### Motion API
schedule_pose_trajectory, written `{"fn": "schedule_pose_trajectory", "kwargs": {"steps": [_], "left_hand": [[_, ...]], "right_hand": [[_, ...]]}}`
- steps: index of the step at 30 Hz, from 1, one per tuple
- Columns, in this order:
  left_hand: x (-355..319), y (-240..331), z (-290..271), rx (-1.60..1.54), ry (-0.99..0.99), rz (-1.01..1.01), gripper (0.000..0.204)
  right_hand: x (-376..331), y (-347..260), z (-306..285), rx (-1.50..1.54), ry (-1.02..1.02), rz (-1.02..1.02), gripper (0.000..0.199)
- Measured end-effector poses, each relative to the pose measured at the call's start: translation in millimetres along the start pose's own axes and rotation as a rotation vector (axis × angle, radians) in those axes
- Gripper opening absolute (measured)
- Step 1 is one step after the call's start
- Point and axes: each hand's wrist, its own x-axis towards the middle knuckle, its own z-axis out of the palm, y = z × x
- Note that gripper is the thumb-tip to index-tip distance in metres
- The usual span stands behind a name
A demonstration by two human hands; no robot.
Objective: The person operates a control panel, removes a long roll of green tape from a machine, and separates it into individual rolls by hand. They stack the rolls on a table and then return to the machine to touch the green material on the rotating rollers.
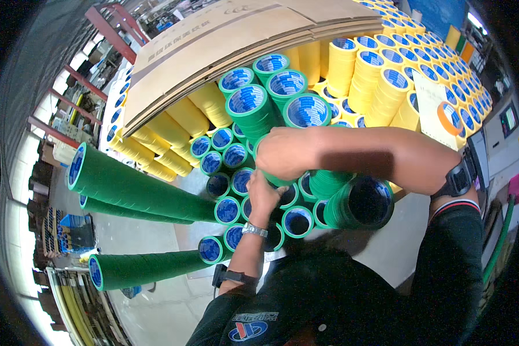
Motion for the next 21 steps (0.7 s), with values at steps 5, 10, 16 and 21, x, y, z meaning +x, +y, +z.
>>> {"fn": "schedule_pose_trajectory", "kwargs": {"steps": [5,10,16,21], "left_hand": [[15,-3,-9,-0.086,-0.123,-0.022,0.086],[14,-7,-8,-0.068,-0.159,-0.055,0.091],[-1,-5,-14,-0.231,0.082,0.001,0.07],[38,24,-60,-0.45,0.517,0.144,0.063]], "right_hand": [[-2,0,-5,0.045,-0.001,0.01,0.018],[-6,-1,-17,0.044,-0.037,0.061,0.022],[-3,27,-34,-0.031,0.47,0.176,0.028],[11,51,-32,-0.056,0.465,0.258,0.026]]}}
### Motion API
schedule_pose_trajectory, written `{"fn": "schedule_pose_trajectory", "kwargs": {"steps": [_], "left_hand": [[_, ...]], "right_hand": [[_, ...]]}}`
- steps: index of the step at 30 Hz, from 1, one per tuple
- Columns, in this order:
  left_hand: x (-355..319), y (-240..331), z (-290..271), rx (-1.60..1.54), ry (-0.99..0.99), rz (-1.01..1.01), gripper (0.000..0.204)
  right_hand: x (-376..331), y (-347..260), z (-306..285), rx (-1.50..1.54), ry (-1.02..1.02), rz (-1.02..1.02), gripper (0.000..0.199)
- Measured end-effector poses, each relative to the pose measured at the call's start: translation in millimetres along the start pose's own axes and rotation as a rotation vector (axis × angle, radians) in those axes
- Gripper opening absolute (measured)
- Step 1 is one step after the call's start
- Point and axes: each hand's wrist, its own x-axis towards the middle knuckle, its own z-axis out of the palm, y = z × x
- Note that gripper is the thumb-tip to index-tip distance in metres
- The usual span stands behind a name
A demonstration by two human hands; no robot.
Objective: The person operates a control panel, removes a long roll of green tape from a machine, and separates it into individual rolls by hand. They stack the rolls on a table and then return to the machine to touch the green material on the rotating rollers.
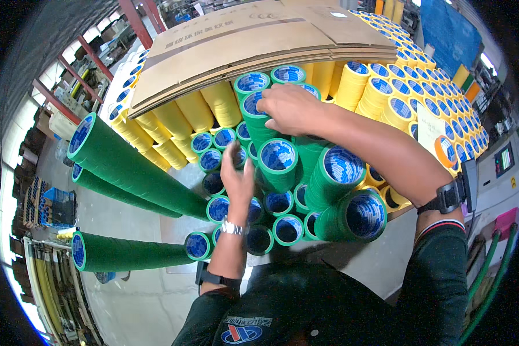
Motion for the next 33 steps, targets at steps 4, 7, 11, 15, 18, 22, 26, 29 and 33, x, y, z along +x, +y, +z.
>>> {"fn": "schedule_pose_trajectory", "kwargs": {"steps": [4,7,11,15,18,22,26,29,33], "left_hand": [[60,27,18,-0.016,-0.111,0.047,0.093],[82,33,30,-0.031,-0.131,0.002,0.097],[86,24,36,-0.068,-0.128,-0.02,0.096],[84,15,42,-0.158,-0.123,-0.049,0.092],[83,13,43,-0.088,-0.115,-0.046,0.089],[84,13,43,-0.052,-0.104,-0.012,0.087],[84,12,40,-0.076,-0.13,-0.016,0.09],[81,12,32,-0.202,-0.136,-0.024,0.095],[87,12,6,0.003,-0.036,0.237,0.064]], "right_hand": [[14,5,10,0.02,-0.097,0.067,0.021],[18,10,13,0.075,-0.09,0.092,0.017],[18,17,21,0.101,-0.056,0.064,0.016],[16,23,28,0.176,-0.015,0.076,0.017],[12,30,24,0.407,0.084,0.175,0.017],[17,46,-7,0.685,0.446,0.378,0.016],[-6,30,-31,0.497,0.475,0.256,0.015],[-24,2,-31,0.309,0.244,0.011,0.017],[-37,-19,-27,0.168,-0.065,-0.074,0.02]]}}
